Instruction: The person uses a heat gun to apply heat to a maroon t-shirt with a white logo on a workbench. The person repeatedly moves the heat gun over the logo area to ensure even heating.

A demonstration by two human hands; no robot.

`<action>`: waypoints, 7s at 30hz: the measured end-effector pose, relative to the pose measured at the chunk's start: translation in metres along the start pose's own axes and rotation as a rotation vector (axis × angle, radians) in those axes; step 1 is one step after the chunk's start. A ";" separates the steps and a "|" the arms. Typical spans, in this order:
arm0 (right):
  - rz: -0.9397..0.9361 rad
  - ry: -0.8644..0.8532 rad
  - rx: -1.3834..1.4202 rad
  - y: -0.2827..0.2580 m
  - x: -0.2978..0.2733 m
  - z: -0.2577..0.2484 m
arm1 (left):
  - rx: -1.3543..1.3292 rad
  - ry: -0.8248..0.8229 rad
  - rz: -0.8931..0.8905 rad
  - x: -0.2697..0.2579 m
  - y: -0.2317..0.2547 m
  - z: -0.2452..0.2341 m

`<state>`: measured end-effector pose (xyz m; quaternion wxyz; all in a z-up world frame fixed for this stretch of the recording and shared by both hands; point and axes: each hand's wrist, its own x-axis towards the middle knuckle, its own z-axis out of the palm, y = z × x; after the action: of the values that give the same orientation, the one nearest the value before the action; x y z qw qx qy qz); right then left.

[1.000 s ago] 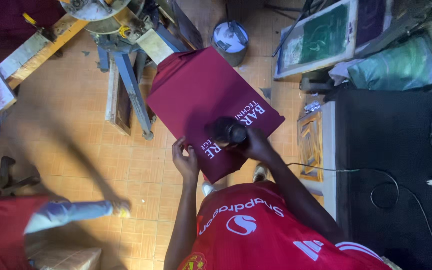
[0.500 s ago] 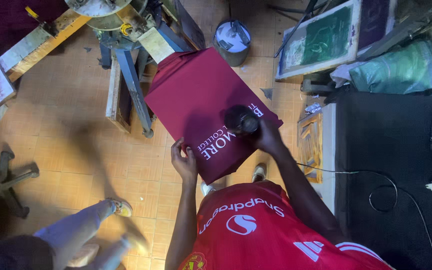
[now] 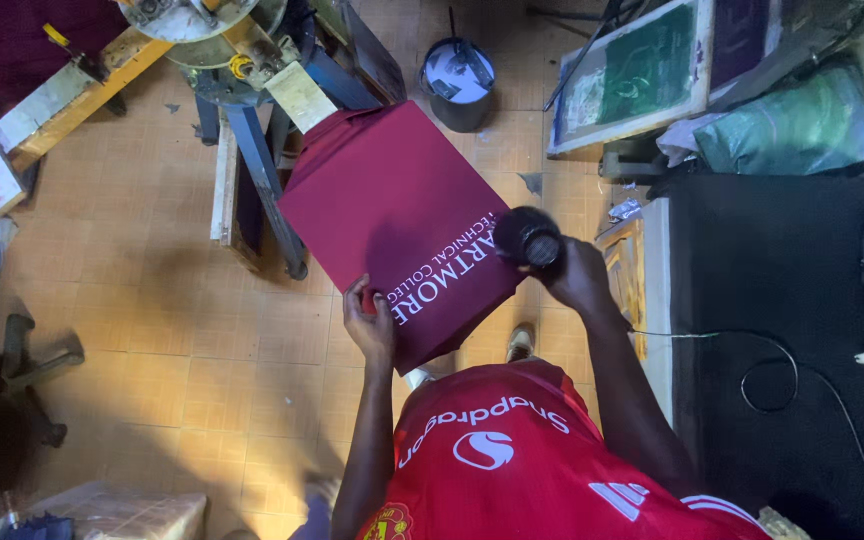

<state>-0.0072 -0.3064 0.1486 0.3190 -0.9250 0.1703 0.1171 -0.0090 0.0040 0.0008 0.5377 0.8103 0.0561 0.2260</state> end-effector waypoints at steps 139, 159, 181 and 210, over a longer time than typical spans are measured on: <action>0.155 -0.118 0.144 -0.006 -0.045 0.046 | 0.060 0.097 -0.224 -0.052 -0.026 -0.050; -0.587 -0.172 0.291 -0.028 -0.059 0.157 | -0.158 0.041 -0.086 -0.019 0.019 -0.066; -0.040 -0.130 0.339 -0.014 -0.079 0.113 | -0.228 -0.498 0.374 -0.030 0.114 -0.032; -0.382 0.058 0.433 0.018 -0.019 0.053 | 0.021 -0.595 0.640 -0.007 0.167 0.061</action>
<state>-0.0374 -0.2817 0.1042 0.5202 -0.8536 0.0232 -0.0109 -0.0146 -0.1197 0.1289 0.4253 0.8221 -0.3527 0.1375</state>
